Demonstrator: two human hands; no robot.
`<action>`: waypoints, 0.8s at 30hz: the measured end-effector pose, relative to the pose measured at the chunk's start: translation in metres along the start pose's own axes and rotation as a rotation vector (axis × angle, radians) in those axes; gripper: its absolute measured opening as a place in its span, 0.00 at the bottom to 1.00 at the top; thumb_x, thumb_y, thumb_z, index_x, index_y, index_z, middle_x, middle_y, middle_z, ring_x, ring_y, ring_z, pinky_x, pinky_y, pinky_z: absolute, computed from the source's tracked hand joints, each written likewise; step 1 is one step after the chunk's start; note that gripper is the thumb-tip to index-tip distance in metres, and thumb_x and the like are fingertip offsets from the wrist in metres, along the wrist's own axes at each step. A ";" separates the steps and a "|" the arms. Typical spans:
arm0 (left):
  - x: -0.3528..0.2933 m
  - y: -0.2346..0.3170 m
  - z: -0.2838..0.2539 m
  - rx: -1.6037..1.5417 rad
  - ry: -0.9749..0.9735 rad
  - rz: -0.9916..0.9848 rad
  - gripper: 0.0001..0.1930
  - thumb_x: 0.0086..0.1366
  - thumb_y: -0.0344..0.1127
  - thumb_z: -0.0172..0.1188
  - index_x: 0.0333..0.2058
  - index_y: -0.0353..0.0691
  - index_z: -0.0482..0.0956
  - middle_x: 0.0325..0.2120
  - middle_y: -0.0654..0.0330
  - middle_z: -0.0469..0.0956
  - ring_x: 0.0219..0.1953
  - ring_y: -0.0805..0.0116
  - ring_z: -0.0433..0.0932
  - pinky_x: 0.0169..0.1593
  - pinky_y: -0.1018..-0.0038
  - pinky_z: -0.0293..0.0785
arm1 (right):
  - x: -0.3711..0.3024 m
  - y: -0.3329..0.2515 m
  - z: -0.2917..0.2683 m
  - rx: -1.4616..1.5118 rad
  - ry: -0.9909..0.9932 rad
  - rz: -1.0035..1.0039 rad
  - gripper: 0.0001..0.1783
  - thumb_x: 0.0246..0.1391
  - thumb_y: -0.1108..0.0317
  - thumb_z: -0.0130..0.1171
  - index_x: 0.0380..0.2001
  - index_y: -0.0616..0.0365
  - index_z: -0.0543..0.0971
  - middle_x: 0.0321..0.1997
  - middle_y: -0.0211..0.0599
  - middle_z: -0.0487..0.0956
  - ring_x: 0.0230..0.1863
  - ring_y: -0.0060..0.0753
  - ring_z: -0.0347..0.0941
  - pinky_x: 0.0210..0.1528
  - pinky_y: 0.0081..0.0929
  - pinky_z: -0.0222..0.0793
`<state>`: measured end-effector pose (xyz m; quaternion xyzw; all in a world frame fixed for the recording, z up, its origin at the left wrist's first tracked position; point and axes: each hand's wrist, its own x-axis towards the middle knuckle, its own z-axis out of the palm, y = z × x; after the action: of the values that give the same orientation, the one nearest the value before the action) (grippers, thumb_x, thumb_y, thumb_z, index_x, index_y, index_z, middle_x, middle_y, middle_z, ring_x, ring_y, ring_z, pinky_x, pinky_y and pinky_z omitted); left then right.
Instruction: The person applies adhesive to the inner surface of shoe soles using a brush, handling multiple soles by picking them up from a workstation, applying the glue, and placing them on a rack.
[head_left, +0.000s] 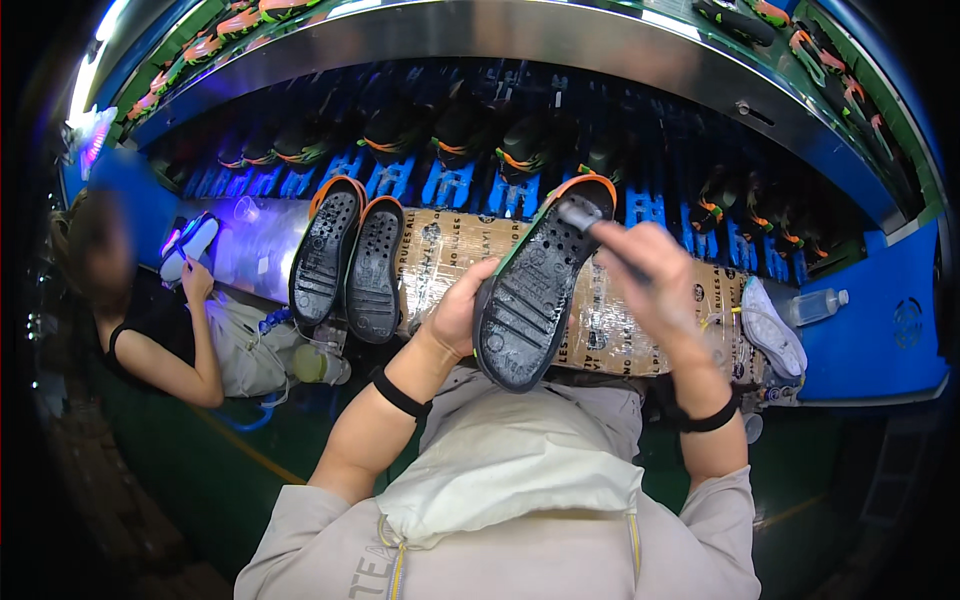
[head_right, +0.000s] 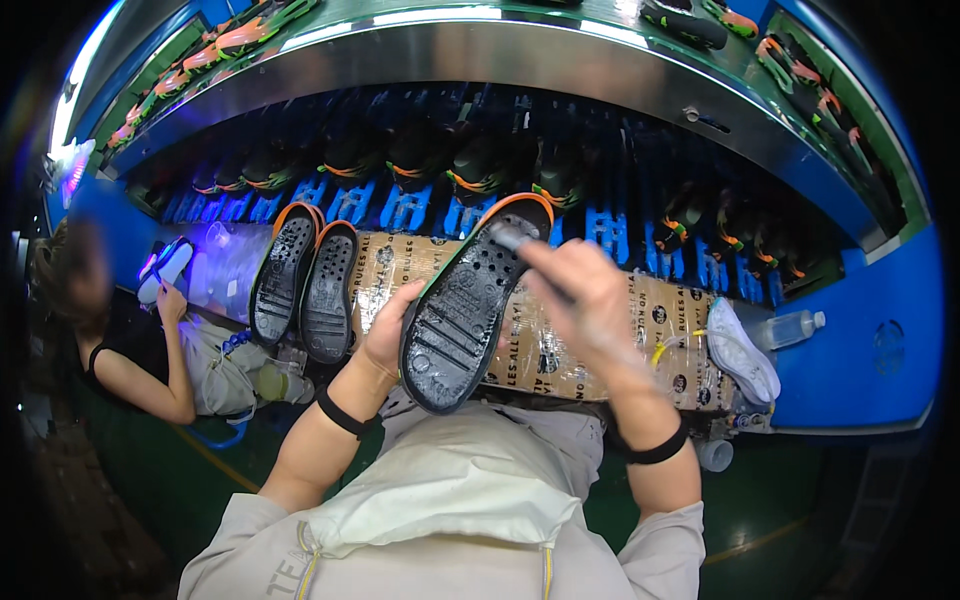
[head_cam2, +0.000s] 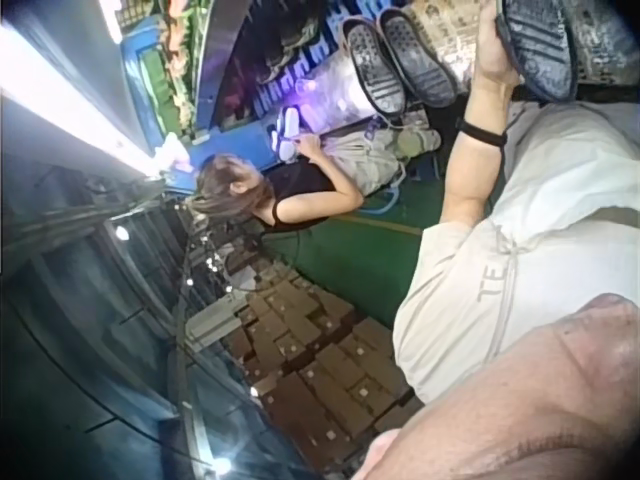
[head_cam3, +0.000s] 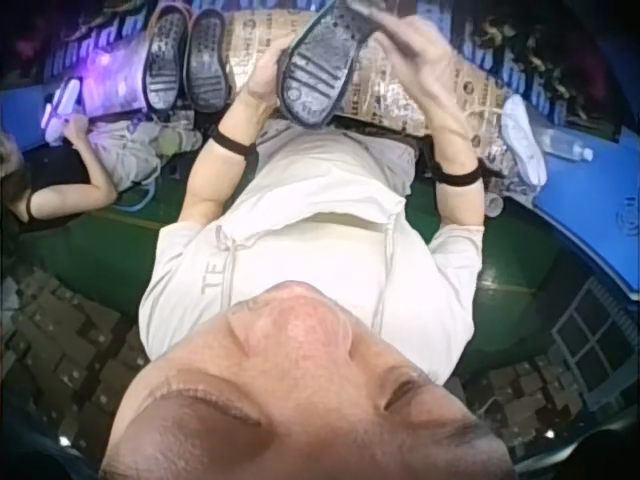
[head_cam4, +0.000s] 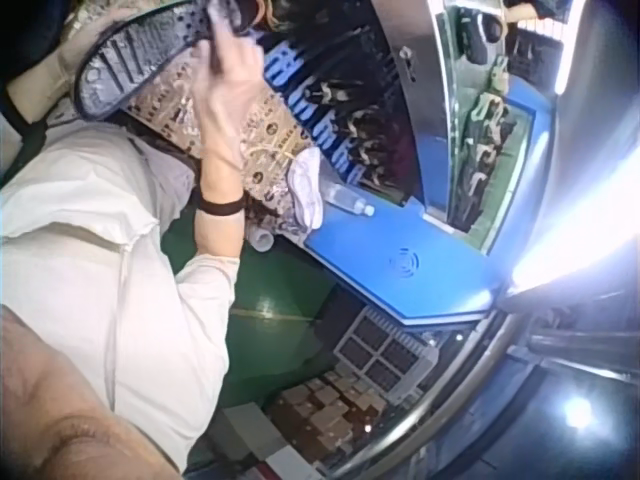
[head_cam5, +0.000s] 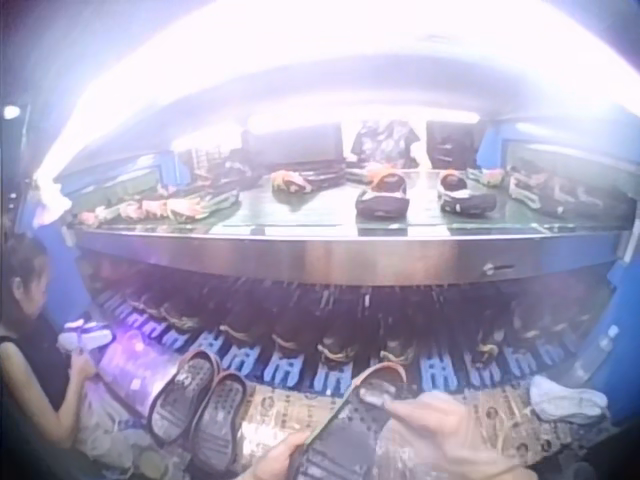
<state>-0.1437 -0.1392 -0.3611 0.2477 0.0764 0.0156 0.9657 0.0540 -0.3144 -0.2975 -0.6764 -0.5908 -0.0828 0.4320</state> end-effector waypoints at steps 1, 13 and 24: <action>0.002 -0.001 -0.006 -0.017 0.045 0.017 0.36 0.82 0.52 0.31 0.71 0.27 0.68 0.60 0.34 0.80 0.58 0.39 0.84 0.62 0.49 0.83 | -0.007 -0.008 0.012 0.009 -0.011 -0.150 0.24 0.50 0.78 0.75 0.52 0.57 0.87 0.33 0.37 0.82 0.36 0.44 0.78 0.40 0.40 0.74; -0.005 -0.015 -0.007 0.234 0.044 0.238 0.35 0.83 0.54 0.43 0.76 0.33 0.62 0.68 0.49 0.76 0.67 0.55 0.78 0.72 0.55 0.73 | -0.028 -0.019 0.007 0.628 -0.053 0.577 0.15 0.66 0.65 0.68 0.51 0.61 0.89 0.39 0.39 0.88 0.38 0.29 0.82 0.44 0.29 0.77; -0.011 -0.013 -0.008 0.313 0.029 0.384 0.48 0.75 0.45 0.69 0.82 0.39 0.48 0.70 0.56 0.72 0.71 0.63 0.73 0.75 0.62 0.67 | -0.055 -0.009 0.019 0.439 -0.035 0.569 0.12 0.64 0.68 0.69 0.47 0.59 0.90 0.41 0.40 0.89 0.40 0.30 0.82 0.45 0.30 0.77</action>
<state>-0.1561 -0.1478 -0.3724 0.4042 0.0434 0.1902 0.8936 0.0226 -0.3421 -0.3396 -0.7060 -0.3900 0.1812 0.5627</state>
